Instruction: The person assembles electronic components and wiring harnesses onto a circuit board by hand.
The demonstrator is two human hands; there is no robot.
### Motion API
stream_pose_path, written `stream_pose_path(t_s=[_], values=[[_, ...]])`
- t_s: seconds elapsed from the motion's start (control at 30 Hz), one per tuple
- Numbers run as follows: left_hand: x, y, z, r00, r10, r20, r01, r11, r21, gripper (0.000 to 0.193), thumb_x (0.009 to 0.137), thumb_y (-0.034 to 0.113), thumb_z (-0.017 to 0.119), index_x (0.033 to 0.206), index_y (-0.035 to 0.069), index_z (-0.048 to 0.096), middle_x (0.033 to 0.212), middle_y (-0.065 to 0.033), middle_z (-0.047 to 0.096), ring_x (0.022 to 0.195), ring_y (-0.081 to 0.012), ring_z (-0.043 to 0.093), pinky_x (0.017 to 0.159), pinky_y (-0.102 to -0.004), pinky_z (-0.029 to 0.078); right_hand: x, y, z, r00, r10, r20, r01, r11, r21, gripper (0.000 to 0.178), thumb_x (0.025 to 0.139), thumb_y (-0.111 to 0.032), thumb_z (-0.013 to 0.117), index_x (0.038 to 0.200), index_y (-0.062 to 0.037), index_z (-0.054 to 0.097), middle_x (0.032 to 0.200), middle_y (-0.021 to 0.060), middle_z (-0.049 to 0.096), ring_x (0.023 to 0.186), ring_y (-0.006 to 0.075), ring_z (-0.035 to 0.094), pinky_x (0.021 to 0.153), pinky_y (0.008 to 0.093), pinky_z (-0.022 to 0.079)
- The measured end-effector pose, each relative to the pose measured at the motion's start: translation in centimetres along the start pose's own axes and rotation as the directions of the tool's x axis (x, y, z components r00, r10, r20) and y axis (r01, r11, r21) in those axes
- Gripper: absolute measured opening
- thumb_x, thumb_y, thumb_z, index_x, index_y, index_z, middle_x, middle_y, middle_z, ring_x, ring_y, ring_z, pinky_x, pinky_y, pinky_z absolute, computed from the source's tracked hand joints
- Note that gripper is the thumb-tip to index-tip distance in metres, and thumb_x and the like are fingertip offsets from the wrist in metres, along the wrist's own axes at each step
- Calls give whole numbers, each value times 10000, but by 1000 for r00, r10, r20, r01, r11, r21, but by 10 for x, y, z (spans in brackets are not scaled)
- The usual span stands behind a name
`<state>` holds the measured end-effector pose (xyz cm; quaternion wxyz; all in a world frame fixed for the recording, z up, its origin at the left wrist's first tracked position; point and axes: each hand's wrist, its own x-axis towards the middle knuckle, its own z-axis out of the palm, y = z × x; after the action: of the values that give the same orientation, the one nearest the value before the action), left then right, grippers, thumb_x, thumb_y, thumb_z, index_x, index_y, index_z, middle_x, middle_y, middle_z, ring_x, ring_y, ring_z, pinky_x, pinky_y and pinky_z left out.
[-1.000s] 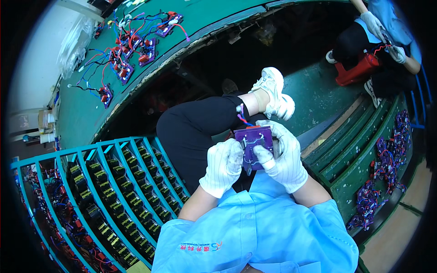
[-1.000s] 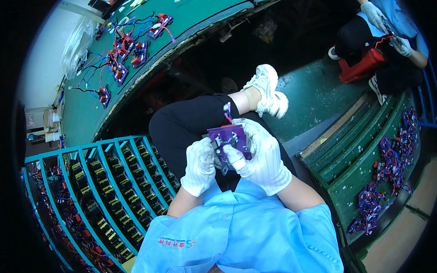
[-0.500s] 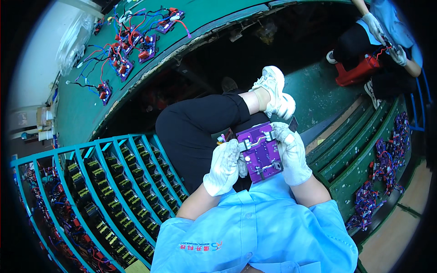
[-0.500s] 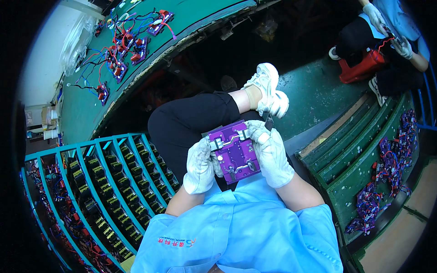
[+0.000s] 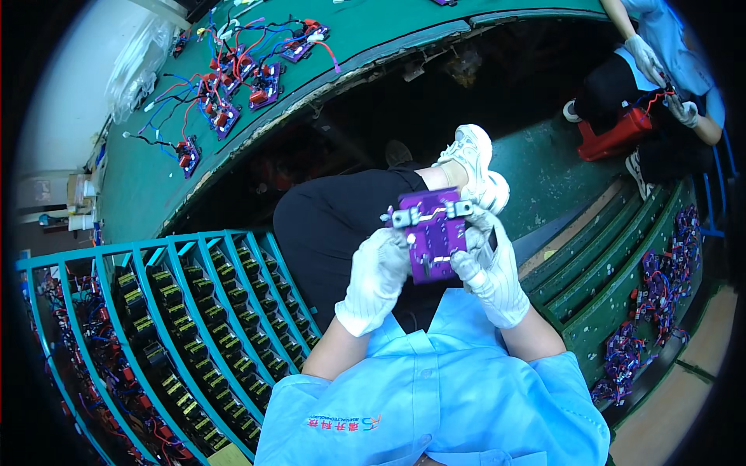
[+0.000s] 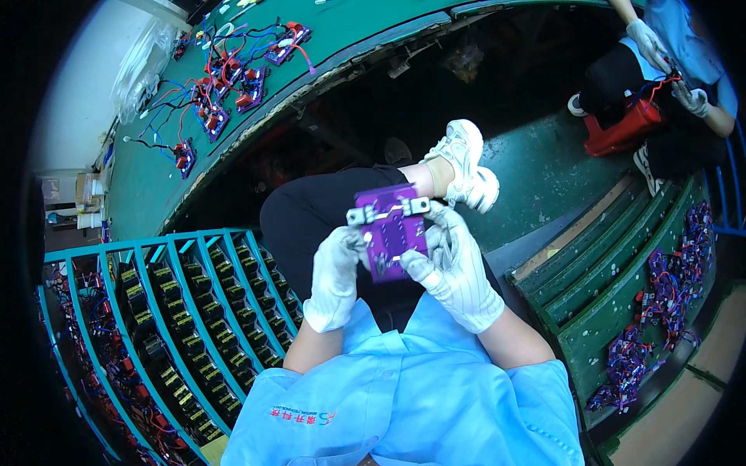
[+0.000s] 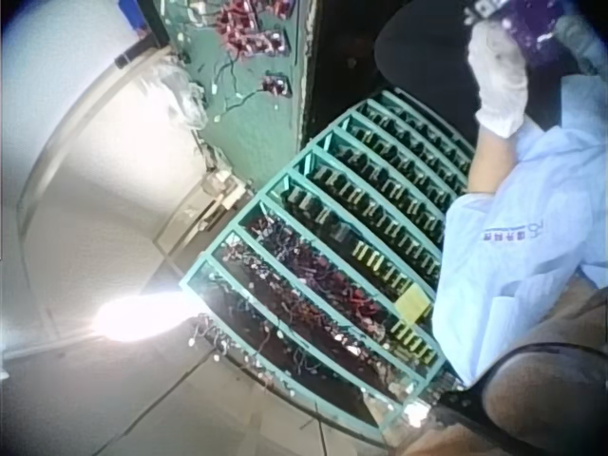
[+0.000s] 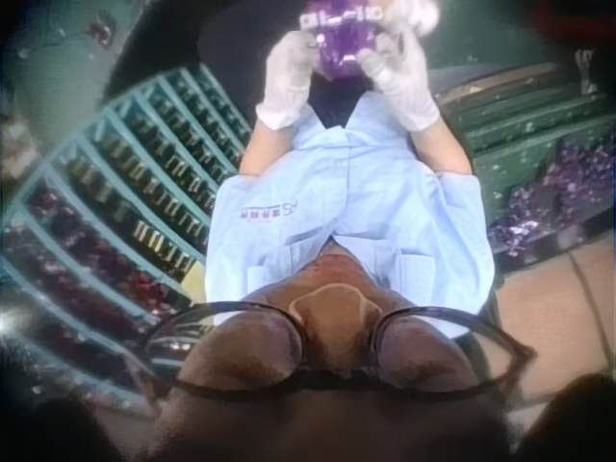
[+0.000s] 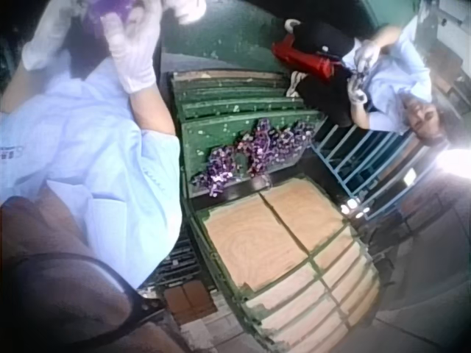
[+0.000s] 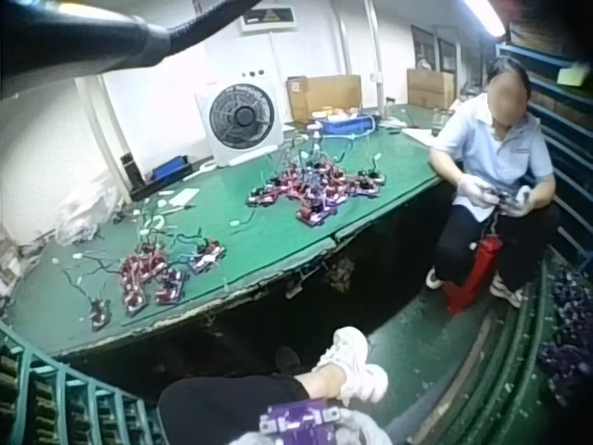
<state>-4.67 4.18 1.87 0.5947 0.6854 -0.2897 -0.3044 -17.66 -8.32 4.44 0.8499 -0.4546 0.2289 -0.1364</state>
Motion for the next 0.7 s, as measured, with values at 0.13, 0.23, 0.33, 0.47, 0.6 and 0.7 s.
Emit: stream_pose_path(t_s=[0.13, 0.23, 0.33, 0.47, 0.6, 0.7], values=[[-3, 34, 10, 972, -207, 114, 218, 971, -99, 314, 826, 150, 628, 1024, -50, 487, 712, -84, 607, 572, -74, 561, 512, -226, 460, 7, 13, -1, 929, -363, -73, 345, 920, -187, 752, 737, -198, 743, 1271, 63, 282, 1080, 127, 500, 927, 139, 555, 839, 281, 462], [-3, 33, 12, 984, -171, 37, 174, 980, -101, 294, 834, 145, 617, 1006, -57, 488, 710, -84, 609, 560, -86, 574, 510, -225, 467, 8, 10, 5, 918, -394, -47, 368, 889, -273, 715, 728, -126, 746, 1249, 62, 294, 1112, 158, 499, 976, 172, 577, 830, 285, 491], [-4, 36, 13, 986, -163, 37, 163, 987, -2, 278, 835, 128, 611, 997, -63, 488, 718, -88, 615, 581, -100, 598, 518, -225, 479, 4, 11, 6, 911, -410, -42, 388, 886, -254, 704, 737, -104, 732, 1260, 47, 286, 1134, 163, 493, 1006, 182, 569, 859, 299, 480], [-4, 47, 12, 951, -294, 91, 306, 936, -174, 276, 853, 134, 576, 1009, -76, 490, 813, -120, 622, 638, -122, 616, 570, -244, 497, -2, 6, 5, 943, -303, -137, 277, 944, -180, 627, 768, -120, 674, 1257, 42, 317, 1116, 136, 489, 924, 142, 563, 838, 296, 463], [-10, 11, 7, 988, -137, 77, 148, 975, -164, 282, 851, 170, 560, 1013, -59, 525, 892, -124, 616, 769, -170, 619, 688, -277, 496, -5, -9, 5, 975, -53, -216, 28, 993, -117, 539, 809, -160, 612, 1238, 35, 351, 983, 86, 529, 855, 97, 550, 753, 247, 462], [-10, 1, 7, 993, -117, 27, 120, 972, -201, 323, 858, 233, 565, 1019, -44, 525, 919, -123, 612, 798, -180, 620, 717, -276, 504, -3, 1, -1, 976, -44, -212, 68, 992, 104, 484, 833, -153, 574, 1232, 23, 364, 874, 53, 551, 700, 62, 542, 608, 196, 450]])
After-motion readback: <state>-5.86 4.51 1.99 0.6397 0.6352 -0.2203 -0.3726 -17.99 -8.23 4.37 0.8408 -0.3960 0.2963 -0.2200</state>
